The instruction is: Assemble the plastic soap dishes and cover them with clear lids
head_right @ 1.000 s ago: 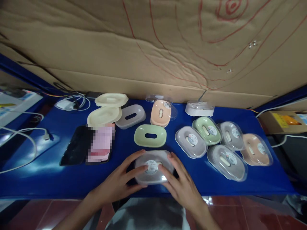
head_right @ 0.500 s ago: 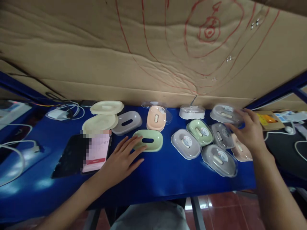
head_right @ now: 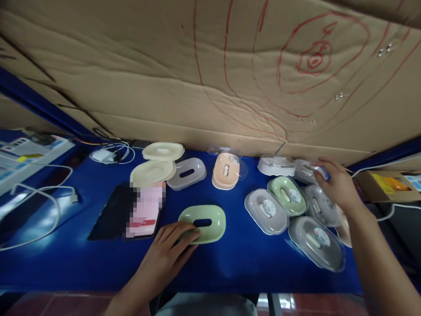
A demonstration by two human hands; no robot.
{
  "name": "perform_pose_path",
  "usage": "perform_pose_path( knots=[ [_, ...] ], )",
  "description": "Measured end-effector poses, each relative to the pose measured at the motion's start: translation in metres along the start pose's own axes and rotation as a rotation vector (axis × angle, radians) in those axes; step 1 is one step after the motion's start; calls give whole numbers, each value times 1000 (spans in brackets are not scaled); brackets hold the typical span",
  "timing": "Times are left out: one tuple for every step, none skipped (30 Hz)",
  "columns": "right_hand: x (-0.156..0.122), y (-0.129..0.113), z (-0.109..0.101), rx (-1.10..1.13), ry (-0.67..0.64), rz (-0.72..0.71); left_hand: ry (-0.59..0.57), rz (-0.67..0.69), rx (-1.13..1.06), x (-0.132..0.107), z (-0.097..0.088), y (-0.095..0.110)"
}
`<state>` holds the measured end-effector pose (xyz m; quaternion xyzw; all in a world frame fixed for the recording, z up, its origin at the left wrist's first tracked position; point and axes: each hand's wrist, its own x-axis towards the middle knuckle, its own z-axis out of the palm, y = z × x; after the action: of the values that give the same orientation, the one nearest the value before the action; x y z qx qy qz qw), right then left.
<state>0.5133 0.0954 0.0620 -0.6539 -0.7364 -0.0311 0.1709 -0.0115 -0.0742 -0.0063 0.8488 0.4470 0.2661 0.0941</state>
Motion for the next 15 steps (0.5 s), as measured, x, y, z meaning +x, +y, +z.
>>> perform_pose_path(
  knots=[
    [-1,-28,0,13,29,-109,13,-15,-14,0,3,2],
    [-2,-59,2,47,42,-250,21,-25,-26,1,5,3],
    [-4,-91,5,87,17,-383,22,-30,-35,2,7,5],
    [-6,-124,10,116,-18,-494,17,-30,-41,4,9,7],
    [-8,-155,16,125,-29,-598,10,-24,-43,6,10,9],
    [-10,-184,22,102,-78,-679,5,-15,-41,7,10,10],
    [-11,-209,29,72,-99,-740,2,-5,-37,9,10,11],
    [-11,-230,37,47,-111,-784,-2,5,-32,9,10,11],
    [-10,-247,44,27,-118,-822,-5,12,-30,10,10,11],
    [-7,-262,52,17,-113,-854,-6,16,-31,9,10,11],
    [-4,-275,60,15,-108,-880,-5,19,-35,9,9,12],
    [1,-286,69,17,-106,-900,-4,19,-41,8,9,12],
    [7,-295,77,16,-108,-911,-1,20,-50,6,9,12],
    [13,-304,85,9,-121,-912,-1,21,-60,5,8,13],
    [20,-312,92,-4,-143,-910,-5,23,-70,3,7,13]
  ],
)
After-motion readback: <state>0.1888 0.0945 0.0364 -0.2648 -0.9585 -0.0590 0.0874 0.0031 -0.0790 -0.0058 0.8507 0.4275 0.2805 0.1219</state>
